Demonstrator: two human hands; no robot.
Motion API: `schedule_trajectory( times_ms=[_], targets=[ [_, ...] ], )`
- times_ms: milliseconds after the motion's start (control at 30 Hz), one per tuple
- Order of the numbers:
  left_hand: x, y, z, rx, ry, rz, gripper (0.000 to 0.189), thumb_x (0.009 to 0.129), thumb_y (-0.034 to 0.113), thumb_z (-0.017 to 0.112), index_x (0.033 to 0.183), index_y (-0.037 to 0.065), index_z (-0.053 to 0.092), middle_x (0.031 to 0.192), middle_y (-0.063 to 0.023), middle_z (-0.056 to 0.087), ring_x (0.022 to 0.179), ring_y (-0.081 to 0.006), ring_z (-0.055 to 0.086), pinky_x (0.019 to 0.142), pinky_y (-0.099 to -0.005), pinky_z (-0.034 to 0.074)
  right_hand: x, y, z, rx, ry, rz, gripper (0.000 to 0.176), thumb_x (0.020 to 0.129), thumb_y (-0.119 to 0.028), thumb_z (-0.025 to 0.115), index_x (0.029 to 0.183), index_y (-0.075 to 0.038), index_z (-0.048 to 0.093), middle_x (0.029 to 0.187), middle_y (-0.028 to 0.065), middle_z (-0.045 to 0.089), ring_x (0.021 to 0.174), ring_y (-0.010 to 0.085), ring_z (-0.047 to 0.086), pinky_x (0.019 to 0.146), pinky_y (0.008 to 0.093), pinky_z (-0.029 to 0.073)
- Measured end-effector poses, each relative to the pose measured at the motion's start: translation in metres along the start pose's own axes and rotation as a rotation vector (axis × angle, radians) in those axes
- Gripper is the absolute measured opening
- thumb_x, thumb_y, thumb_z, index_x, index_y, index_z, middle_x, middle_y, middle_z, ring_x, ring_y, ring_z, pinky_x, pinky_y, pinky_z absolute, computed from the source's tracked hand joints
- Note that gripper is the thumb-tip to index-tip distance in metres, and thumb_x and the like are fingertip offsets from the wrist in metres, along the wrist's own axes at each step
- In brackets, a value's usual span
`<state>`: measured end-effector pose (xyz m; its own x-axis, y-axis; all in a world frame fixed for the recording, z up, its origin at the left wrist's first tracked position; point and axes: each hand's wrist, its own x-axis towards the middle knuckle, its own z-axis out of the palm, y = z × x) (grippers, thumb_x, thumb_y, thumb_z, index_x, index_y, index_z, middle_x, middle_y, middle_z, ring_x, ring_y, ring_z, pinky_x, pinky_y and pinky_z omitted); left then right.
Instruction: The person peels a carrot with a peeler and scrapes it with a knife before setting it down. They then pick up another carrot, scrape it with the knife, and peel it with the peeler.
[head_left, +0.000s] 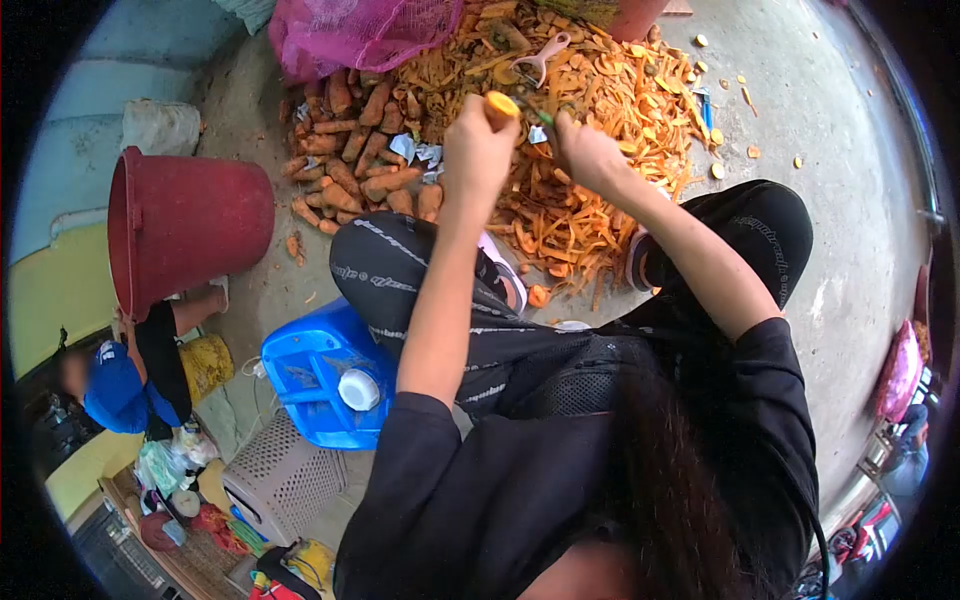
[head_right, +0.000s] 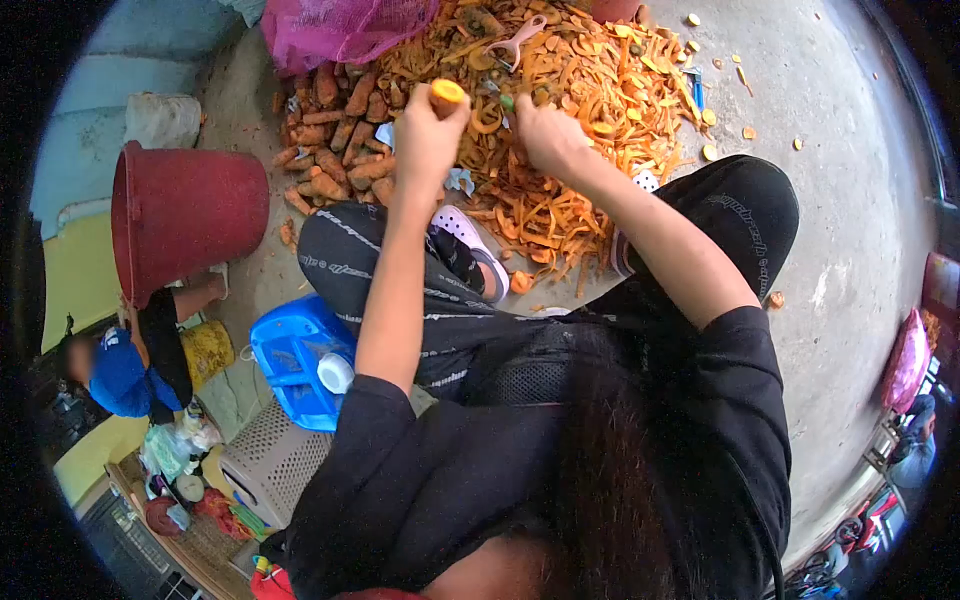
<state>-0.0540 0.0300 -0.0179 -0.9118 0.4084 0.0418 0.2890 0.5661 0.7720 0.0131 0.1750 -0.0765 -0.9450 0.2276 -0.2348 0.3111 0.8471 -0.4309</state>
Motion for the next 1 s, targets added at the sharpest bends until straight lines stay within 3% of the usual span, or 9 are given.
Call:
schedule_trajectory(
  times_ms=[100,200,433,533,633,667,867,967,1000],
  targets=[
    [0.006,-0.005,-0.004,-0.045,-0.019,-0.059,0.027,0.082,0.013,0.064,0.099,-0.003,0.051,0.09,-0.0184,0.06,0.085,-0.0303,0.063,0.073,-0.0389,0.049,0.007,-0.002,-0.025,0.052,0.056,0.037,0.03,0.097,-0.029,0.036,0.1,0.0,0.043,0.071,0.0246,0.062,0.066,0.0424,0.062,0.057,0.051,0.049],
    [0.0,-0.003,0.0,-0.05,-0.001,0.159,0.029,0.084,0.011,0.064,0.108,0.001,0.052,0.1,-0.014,0.06,0.092,-0.0244,0.061,0.081,-0.0351,0.048,0.011,-0.007,-0.036,0.11,0.238,-0.002,0.035,0.097,-0.035,0.038,0.097,-0.001,0.044,0.065,0.0246,0.06,0.062,0.0427,0.06,0.054,0.0519,0.046],
    [0.011,-0.015,0.009,-0.193,0.002,0.255,0.026,0.086,0.004,0.061,0.109,0.002,0.05,0.099,-0.0106,0.059,0.09,-0.0177,0.06,0.079,-0.0307,0.048,-0.001,-0.026,-0.081,0.32,0.428,-0.056,0.041,0.095,-0.041,0.042,0.097,0.0,0.046,0.06,0.0244,0.058,0.058,0.0424,0.06,0.051,0.0513,0.045],
    [0.011,-0.01,0.009,-0.188,0.043,0.224,0.025,0.087,0.01,0.061,0.109,0.002,0.051,0.096,-0.0131,0.062,0.086,-0.0228,0.063,0.076,-0.0338,0.049,-0.008,-0.024,-0.082,0.333,0.454,-0.201,0.04,0.094,-0.04,0.044,0.095,0.0,0.045,0.059,0.0227,0.057,0.056,0.0408,0.059,0.049,0.05,0.044],
    [0.007,0.003,-0.004,0.044,0.044,-0.003,0.028,0.088,0.021,0.061,0.105,0.0,0.053,0.089,-0.0167,0.065,0.082,-0.0294,0.065,0.073,-0.0377,0.049,-0.021,-0.033,-0.083,0.295,0.362,-0.28,0.039,0.095,-0.039,0.044,0.095,0.0,0.044,0.058,0.0219,0.057,0.055,0.0408,0.059,0.049,0.0506,0.044],
    [0.007,0.003,-0.007,0.01,0.048,-0.013,0.034,0.086,0.027,0.062,0.101,-0.002,0.056,0.085,-0.0218,0.066,0.081,-0.0361,0.065,0.072,-0.0416,0.049,-0.021,-0.034,-0.079,0.328,0.279,-0.254,0.037,0.095,-0.037,0.044,0.095,0.0,0.043,0.058,0.0218,0.057,0.055,0.0409,0.058,0.049,0.051,0.044],
    [0.005,-0.006,-0.006,0.186,0.072,-0.028,0.025,0.082,0.018,0.064,0.09,-0.005,0.055,0.081,-0.0239,0.065,0.08,-0.0371,0.064,0.07,-0.0427,0.049,-0.035,-0.041,-0.053,0.222,0.184,-0.223,0.032,0.097,-0.034,0.04,0.095,-0.002,0.04,0.061,0.0228,0.059,0.058,0.0429,0.059,0.05,0.0527,0.044],
    [0.004,0.002,-0.009,0.237,0.044,-0.098,0.022,0.082,0.014,0.063,0.091,-0.004,0.055,0.082,-0.0231,0.064,0.081,-0.0374,0.063,0.072,-0.0419,0.049,-0.034,-0.042,-0.048,0.165,0.183,-0.256,0.03,0.096,-0.032,0.042,0.094,-0.002,0.04,0.063,0.0224,0.059,0.059,0.042,0.059,0.05,0.051,0.044],
    [0.004,-0.002,-0.008,0.156,0.061,-0.04,0.021,0.082,0.013,0.063,0.093,-0.003,0.055,0.084,-0.0219,0.063,0.082,-0.0364,0.062,0.073,-0.0409,0.048,-0.034,-0.042,-0.047,0.16,0.199,-0.264,0.029,0.096,-0.031,0.044,0.094,-0.003,0.041,0.063,0.0221,0.059,0.058,0.0417,0.058,0.049,0.0504,0.044]
  ],
)
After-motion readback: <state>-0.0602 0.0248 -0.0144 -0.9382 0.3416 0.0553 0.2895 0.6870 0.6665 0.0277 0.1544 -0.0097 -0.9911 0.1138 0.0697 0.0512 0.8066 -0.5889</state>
